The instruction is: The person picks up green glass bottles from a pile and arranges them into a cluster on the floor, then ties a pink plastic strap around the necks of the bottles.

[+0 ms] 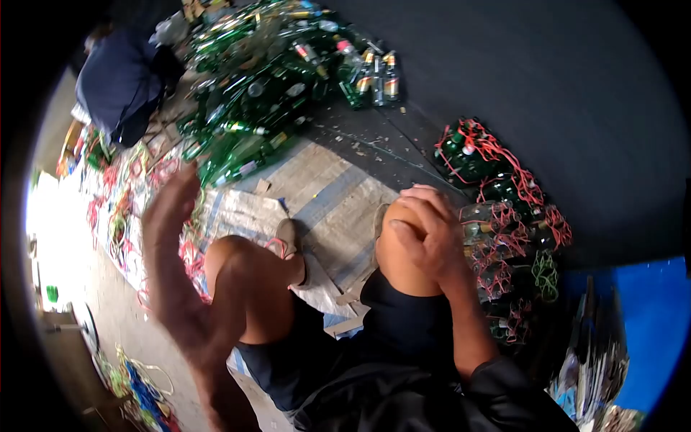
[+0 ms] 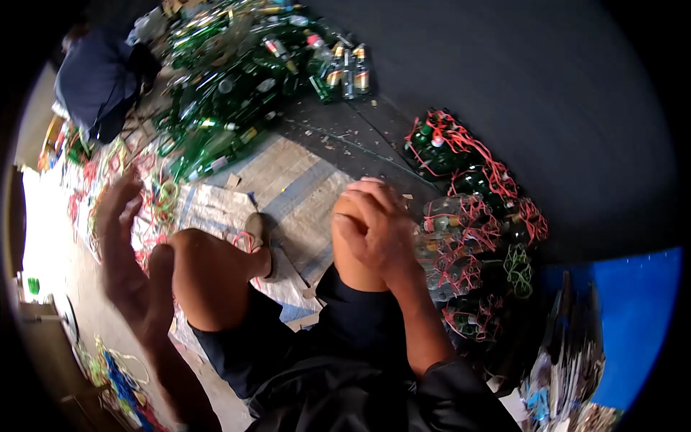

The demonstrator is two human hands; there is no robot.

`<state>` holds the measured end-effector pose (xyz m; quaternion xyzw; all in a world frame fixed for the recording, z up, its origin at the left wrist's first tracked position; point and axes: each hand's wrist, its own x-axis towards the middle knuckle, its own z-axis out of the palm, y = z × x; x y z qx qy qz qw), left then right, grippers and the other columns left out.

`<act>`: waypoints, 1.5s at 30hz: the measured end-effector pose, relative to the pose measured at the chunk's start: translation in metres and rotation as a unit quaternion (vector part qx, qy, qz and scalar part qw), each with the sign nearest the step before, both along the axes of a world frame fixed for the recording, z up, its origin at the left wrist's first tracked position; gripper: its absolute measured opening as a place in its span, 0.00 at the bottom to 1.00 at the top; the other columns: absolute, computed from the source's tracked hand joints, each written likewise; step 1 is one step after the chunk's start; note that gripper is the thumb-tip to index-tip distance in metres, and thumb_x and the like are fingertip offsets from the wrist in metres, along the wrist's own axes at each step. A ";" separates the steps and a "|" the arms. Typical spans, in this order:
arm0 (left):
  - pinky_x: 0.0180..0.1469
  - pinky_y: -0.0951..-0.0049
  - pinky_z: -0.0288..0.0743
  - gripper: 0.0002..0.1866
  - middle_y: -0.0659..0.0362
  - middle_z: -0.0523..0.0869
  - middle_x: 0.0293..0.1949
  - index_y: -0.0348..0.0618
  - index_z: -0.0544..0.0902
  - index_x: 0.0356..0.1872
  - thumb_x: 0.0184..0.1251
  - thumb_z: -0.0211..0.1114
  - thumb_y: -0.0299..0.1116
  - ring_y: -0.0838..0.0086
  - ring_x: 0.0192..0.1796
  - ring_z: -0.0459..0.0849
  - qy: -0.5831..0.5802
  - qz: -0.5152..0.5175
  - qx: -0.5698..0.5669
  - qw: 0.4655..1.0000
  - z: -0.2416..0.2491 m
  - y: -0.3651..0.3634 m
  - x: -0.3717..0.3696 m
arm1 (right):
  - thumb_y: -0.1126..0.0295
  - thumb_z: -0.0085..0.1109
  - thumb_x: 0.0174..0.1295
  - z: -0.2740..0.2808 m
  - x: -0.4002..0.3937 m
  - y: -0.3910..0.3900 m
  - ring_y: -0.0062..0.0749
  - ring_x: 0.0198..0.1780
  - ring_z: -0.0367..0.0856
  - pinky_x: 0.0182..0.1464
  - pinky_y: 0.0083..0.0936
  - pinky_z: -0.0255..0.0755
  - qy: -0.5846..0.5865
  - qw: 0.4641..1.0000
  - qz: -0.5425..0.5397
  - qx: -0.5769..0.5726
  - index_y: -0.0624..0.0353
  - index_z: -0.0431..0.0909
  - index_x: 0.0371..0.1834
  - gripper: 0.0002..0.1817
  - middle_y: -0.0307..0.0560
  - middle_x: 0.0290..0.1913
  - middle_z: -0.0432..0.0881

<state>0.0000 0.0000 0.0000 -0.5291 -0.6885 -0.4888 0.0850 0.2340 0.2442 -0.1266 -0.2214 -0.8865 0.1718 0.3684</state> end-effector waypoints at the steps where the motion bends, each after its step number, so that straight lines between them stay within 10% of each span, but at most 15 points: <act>1: 0.83 0.50 0.68 0.30 0.45 0.80 0.78 0.39 0.78 0.78 0.77 0.70 0.28 0.51 0.80 0.77 0.024 0.017 -0.034 0.999 -0.020 0.005 -0.008 | 0.68 0.75 0.62 0.003 0.000 -0.001 0.52 0.64 0.87 0.70 0.44 0.80 -0.005 1.000 0.000 -0.001 0.61 0.89 0.53 0.17 0.49 0.59 0.88; 6: 0.68 0.55 0.80 0.21 0.45 0.89 0.60 0.38 0.87 0.65 0.74 0.71 0.27 0.50 0.62 0.88 0.006 0.140 -0.259 0.956 -0.098 0.006 -0.030 | 0.69 0.73 0.60 0.006 -0.004 -0.006 0.50 0.65 0.86 0.70 0.47 0.79 0.001 1.000 0.000 0.010 0.60 0.88 0.53 0.18 0.48 0.58 0.88; 13: 0.60 0.55 0.82 0.13 0.51 0.93 0.45 0.41 0.93 0.52 0.70 0.74 0.33 0.52 0.51 0.90 0.083 0.125 -0.268 0.952 -0.102 0.004 -0.027 | 0.68 0.73 0.60 -0.002 -0.009 -0.010 0.50 0.65 0.85 0.71 0.45 0.77 0.004 1.000 0.000 0.006 0.59 0.88 0.54 0.18 0.47 0.59 0.87; 45: 0.56 0.52 0.83 0.11 0.45 0.94 0.44 0.35 0.93 0.50 0.76 0.72 0.32 0.48 0.47 0.91 0.167 0.063 -0.257 0.950 -0.107 0.034 -0.005 | 0.59 0.76 0.61 0.017 -0.027 -0.065 0.44 0.70 0.78 0.74 0.45 0.71 -0.074 0.995 0.044 0.043 0.58 0.85 0.49 0.19 0.46 0.60 0.81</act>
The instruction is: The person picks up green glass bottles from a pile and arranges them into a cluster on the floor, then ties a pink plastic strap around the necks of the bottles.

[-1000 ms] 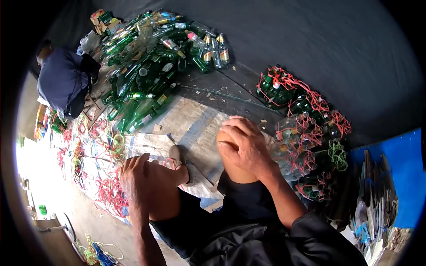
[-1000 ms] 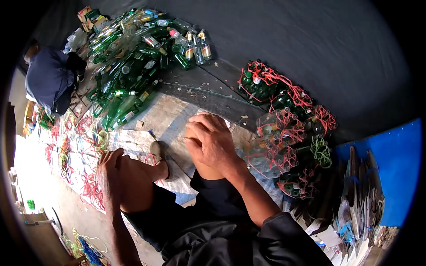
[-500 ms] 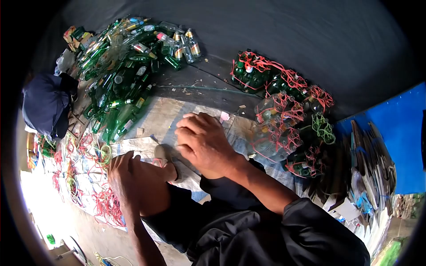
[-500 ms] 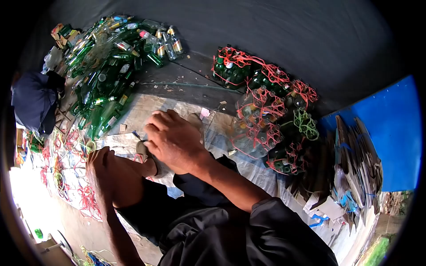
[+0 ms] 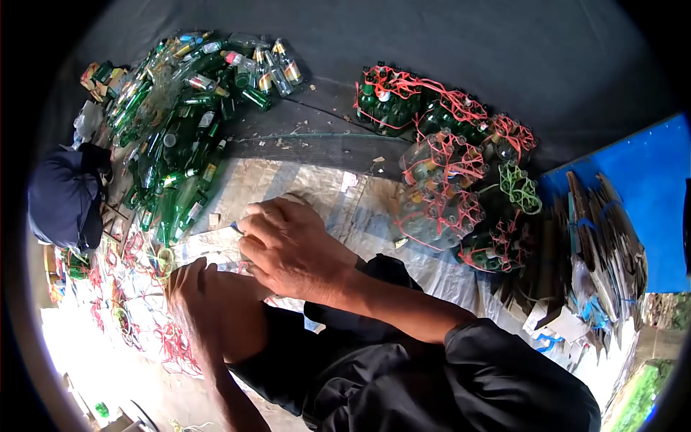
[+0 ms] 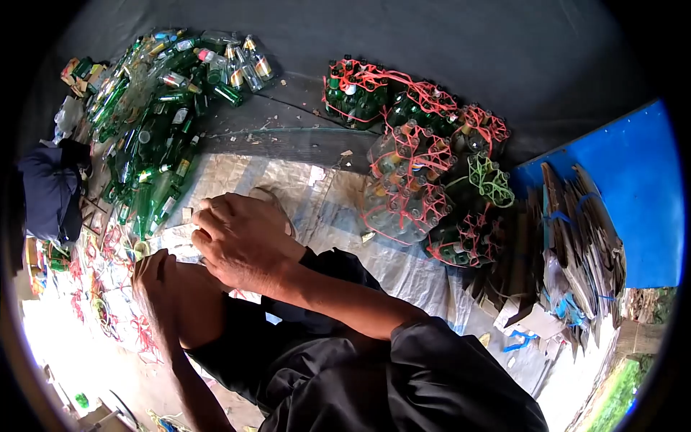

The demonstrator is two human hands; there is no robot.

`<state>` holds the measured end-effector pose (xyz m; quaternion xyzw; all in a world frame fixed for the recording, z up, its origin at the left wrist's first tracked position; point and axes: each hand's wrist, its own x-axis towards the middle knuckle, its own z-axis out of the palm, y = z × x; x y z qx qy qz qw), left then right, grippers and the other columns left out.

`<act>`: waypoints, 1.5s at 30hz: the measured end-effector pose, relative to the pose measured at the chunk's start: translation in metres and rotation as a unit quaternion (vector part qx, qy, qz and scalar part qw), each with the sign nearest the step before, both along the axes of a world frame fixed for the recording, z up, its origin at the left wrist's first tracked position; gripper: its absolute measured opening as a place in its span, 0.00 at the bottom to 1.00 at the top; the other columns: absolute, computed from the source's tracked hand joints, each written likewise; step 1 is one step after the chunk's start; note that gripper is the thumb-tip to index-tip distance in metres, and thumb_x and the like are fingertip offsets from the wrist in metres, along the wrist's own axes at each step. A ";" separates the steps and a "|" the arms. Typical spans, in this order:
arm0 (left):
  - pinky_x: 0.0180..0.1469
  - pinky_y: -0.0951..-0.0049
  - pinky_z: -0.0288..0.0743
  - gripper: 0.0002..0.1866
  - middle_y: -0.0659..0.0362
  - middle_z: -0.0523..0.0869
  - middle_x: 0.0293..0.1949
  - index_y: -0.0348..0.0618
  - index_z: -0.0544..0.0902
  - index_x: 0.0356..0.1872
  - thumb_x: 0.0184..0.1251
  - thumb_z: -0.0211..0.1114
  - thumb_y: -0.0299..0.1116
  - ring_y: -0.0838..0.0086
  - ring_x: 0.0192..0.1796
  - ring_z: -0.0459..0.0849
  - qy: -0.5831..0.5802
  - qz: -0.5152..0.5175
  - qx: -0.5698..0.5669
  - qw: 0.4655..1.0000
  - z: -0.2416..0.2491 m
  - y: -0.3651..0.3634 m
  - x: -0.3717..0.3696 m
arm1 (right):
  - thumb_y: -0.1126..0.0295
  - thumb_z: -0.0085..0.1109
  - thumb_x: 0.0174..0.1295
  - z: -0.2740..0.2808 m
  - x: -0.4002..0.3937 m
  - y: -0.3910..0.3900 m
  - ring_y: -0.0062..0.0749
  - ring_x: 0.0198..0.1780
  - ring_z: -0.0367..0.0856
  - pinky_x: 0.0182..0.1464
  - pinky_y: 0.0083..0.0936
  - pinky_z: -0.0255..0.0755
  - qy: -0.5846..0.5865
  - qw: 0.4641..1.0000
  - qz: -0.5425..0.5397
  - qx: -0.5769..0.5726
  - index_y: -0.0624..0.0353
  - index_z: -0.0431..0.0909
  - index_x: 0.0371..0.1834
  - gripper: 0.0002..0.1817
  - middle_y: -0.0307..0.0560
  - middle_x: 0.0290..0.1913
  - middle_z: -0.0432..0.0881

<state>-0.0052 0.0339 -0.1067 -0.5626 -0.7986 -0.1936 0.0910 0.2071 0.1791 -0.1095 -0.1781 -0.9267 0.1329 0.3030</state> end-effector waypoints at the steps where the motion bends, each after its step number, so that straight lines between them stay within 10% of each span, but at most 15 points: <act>1: 0.56 0.52 0.83 0.11 0.45 0.94 0.44 0.35 0.93 0.50 0.76 0.72 0.32 0.48 0.47 0.91 0.000 0.006 -0.009 1.000 0.002 0.001 0.002 | 0.59 0.76 0.61 -0.002 -0.001 0.002 0.44 0.69 0.78 0.74 0.44 0.71 0.009 1.000 0.003 0.002 0.58 0.85 0.48 0.18 0.46 0.60 0.81; 26: 0.61 0.51 0.80 0.11 0.49 0.93 0.43 0.39 0.93 0.48 0.69 0.70 0.30 0.51 0.50 0.89 -0.057 -0.025 -0.026 0.998 -0.009 0.012 0.002 | 0.57 0.74 0.63 -0.019 -0.008 0.012 0.48 0.74 0.75 0.77 0.49 0.69 0.029 0.997 0.069 -0.012 0.57 0.86 0.52 0.20 0.47 0.63 0.83; 31: 0.52 0.51 0.80 0.09 0.52 0.93 0.35 0.43 0.93 0.39 0.59 0.75 0.34 0.52 0.43 0.90 -0.032 0.004 0.027 0.999 0.006 0.005 0.004 | 0.71 0.76 0.55 -0.001 -0.017 0.006 0.53 0.73 0.78 0.77 0.55 0.70 0.037 0.994 0.067 -0.074 0.59 0.85 0.53 0.22 0.47 0.61 0.82; 45: 0.60 0.57 0.76 0.13 0.59 0.91 0.40 0.47 0.91 0.43 0.59 0.78 0.39 0.60 0.51 0.88 -0.036 0.006 0.046 0.998 0.002 -0.024 -0.016 | 0.73 0.77 0.55 0.008 -0.038 -0.002 0.56 0.70 0.80 0.72 0.53 0.72 0.035 0.997 0.065 -0.030 0.61 0.86 0.52 0.20 0.48 0.60 0.85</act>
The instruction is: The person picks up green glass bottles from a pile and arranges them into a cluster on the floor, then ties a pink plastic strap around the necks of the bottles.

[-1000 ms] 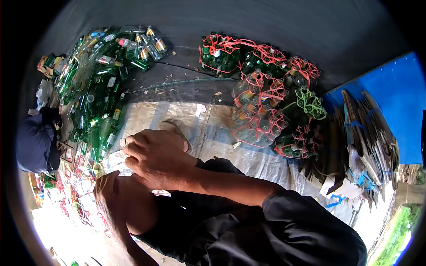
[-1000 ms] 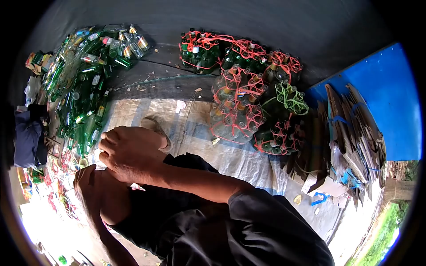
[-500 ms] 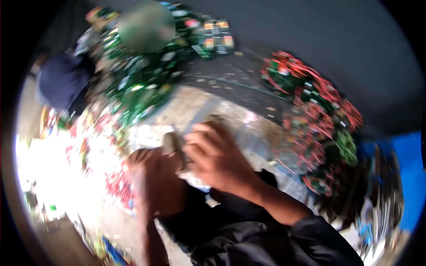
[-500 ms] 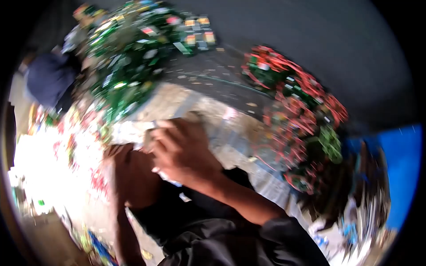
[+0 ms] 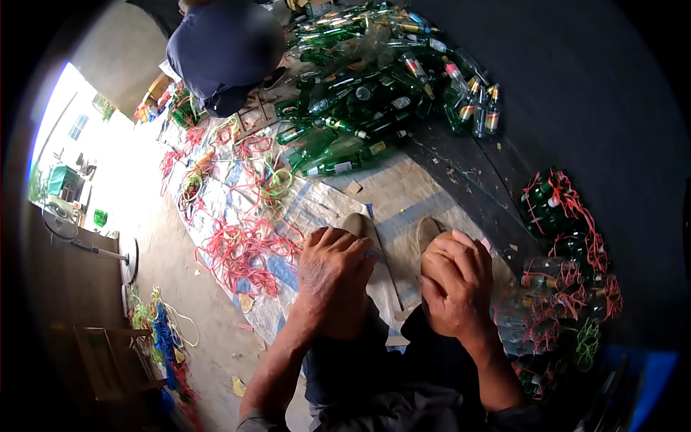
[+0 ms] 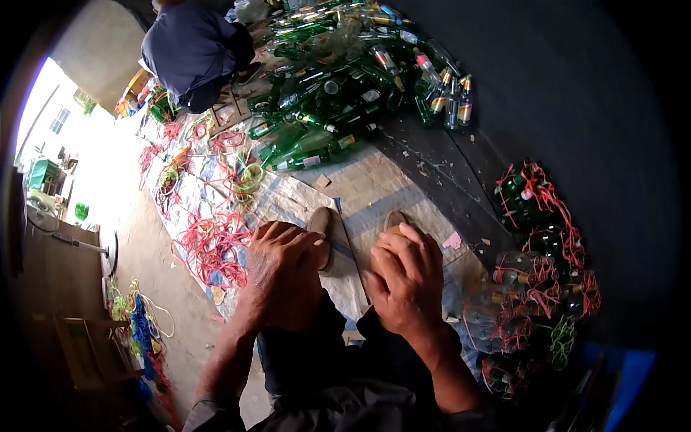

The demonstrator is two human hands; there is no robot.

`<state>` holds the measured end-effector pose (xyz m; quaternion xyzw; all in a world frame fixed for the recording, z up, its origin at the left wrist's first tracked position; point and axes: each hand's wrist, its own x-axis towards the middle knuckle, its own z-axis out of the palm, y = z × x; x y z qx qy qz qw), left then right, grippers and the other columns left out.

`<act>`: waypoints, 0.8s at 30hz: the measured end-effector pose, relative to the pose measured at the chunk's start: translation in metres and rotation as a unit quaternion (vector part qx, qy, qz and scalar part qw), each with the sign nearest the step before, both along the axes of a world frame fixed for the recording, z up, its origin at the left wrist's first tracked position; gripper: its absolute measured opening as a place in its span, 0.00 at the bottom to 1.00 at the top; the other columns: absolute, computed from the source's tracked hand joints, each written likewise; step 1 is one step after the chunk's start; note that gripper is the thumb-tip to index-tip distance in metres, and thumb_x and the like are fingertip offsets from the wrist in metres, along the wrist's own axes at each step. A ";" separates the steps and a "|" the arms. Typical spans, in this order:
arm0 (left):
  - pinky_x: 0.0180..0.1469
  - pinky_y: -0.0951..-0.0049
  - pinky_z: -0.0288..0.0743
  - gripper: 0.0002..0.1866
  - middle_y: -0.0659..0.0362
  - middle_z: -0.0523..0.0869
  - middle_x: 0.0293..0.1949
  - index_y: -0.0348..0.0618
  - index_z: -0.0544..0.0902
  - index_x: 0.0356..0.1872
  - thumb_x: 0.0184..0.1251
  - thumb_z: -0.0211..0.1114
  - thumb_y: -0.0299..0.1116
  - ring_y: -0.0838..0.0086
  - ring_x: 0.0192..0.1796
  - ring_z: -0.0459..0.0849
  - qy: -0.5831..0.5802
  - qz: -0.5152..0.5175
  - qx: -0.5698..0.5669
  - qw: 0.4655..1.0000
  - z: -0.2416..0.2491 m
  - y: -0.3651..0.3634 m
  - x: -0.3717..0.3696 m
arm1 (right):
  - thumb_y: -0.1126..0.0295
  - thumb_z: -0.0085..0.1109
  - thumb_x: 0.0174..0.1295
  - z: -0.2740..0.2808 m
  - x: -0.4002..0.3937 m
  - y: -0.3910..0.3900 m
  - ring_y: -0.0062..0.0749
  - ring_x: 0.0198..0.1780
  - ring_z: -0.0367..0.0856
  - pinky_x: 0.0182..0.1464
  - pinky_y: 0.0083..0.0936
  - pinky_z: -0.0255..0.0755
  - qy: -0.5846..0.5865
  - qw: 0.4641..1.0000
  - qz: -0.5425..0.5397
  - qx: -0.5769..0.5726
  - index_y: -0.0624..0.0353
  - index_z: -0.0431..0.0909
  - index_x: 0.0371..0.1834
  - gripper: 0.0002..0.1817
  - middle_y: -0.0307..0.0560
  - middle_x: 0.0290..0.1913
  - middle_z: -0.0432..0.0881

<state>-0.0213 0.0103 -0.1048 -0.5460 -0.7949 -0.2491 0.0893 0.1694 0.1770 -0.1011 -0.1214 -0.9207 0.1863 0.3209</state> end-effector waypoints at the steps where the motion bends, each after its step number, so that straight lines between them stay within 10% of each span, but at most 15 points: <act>1: 0.60 0.57 0.76 0.13 0.60 0.91 0.39 0.47 0.91 0.43 0.59 0.78 0.39 0.60 0.51 0.88 0.001 0.002 -0.001 1.000 0.000 -0.001 0.000 | 0.74 0.78 0.53 0.002 -0.001 -0.001 0.55 0.70 0.80 0.72 0.53 0.72 0.005 1.000 -0.001 -0.004 0.60 0.86 0.50 0.20 0.47 0.59 0.85; 24: 0.64 0.58 0.76 0.15 0.57 0.92 0.44 0.44 0.92 0.50 0.65 0.78 0.38 0.62 0.55 0.88 -0.033 0.025 0.006 0.999 0.013 -0.020 -0.006 | 0.72 0.79 0.52 -0.002 -0.005 0.000 0.55 0.70 0.80 0.72 0.54 0.71 -0.014 1.000 -0.016 0.003 0.53 0.91 0.48 0.17 0.45 0.60 0.85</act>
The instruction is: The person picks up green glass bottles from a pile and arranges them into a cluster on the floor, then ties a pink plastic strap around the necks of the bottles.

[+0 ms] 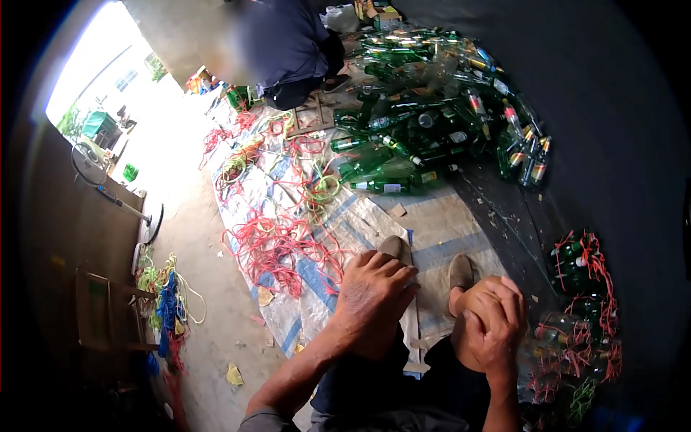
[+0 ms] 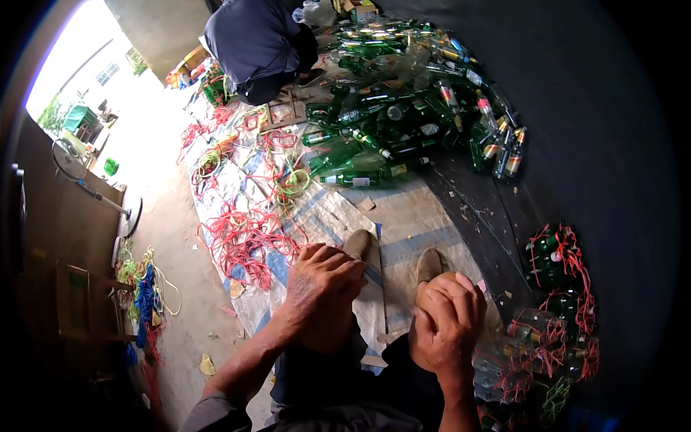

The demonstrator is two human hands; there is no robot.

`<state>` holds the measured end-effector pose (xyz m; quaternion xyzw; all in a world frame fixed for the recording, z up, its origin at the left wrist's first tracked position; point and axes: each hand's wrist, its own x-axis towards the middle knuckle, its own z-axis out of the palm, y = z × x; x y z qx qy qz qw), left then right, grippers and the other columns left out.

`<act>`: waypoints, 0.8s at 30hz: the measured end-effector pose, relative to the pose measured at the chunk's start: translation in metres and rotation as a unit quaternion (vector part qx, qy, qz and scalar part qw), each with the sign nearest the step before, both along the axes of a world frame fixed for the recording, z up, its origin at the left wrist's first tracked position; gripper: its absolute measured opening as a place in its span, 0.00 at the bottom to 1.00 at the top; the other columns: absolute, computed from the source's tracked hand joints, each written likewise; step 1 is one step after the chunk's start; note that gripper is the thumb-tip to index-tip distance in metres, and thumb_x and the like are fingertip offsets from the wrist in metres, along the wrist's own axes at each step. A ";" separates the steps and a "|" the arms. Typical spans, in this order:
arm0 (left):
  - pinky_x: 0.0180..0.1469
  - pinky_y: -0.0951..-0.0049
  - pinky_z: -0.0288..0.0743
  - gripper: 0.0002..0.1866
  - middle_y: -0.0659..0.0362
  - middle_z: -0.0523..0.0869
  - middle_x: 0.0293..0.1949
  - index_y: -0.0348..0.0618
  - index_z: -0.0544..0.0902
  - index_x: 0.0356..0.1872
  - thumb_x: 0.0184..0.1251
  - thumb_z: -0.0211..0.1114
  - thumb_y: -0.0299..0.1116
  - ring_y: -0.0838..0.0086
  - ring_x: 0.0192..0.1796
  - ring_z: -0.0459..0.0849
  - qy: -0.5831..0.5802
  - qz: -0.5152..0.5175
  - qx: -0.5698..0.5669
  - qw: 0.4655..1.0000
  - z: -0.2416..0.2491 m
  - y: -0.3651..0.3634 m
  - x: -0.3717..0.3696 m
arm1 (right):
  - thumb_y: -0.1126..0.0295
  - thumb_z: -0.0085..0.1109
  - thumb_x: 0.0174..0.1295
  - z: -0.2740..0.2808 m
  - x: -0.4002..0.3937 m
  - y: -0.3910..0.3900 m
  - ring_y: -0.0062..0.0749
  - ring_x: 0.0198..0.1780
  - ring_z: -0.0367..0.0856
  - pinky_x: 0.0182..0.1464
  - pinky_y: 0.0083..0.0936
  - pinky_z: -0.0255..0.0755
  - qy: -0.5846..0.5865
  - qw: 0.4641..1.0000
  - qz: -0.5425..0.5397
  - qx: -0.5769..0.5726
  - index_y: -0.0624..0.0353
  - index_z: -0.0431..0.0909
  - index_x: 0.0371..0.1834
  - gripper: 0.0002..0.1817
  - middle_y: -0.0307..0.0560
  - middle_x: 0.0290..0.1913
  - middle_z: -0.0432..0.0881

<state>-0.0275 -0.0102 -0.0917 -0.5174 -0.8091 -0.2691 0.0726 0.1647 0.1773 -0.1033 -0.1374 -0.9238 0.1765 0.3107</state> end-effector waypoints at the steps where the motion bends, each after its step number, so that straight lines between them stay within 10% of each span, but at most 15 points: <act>1: 0.64 0.58 0.76 0.15 0.57 0.92 0.44 0.44 0.92 0.50 0.65 0.78 0.38 0.62 0.55 0.88 0.000 -0.003 0.002 1.000 -0.001 -0.001 -0.002 | 0.72 0.78 0.53 0.000 0.000 0.000 0.55 0.70 0.80 0.73 0.53 0.71 0.004 1.000 -0.003 -0.005 0.53 0.90 0.47 0.16 0.45 0.60 0.86; 24: 0.65 0.61 0.73 0.15 0.59 0.90 0.45 0.46 0.90 0.53 0.72 0.73 0.41 0.63 0.56 0.86 0.005 0.016 -0.019 1.000 0.004 -0.005 0.002 | 0.71 0.72 0.59 0.002 -0.002 -0.002 0.60 0.70 0.80 0.73 0.57 0.72 -0.007 1.000 0.002 -0.005 0.59 0.88 0.48 0.14 0.50 0.60 0.85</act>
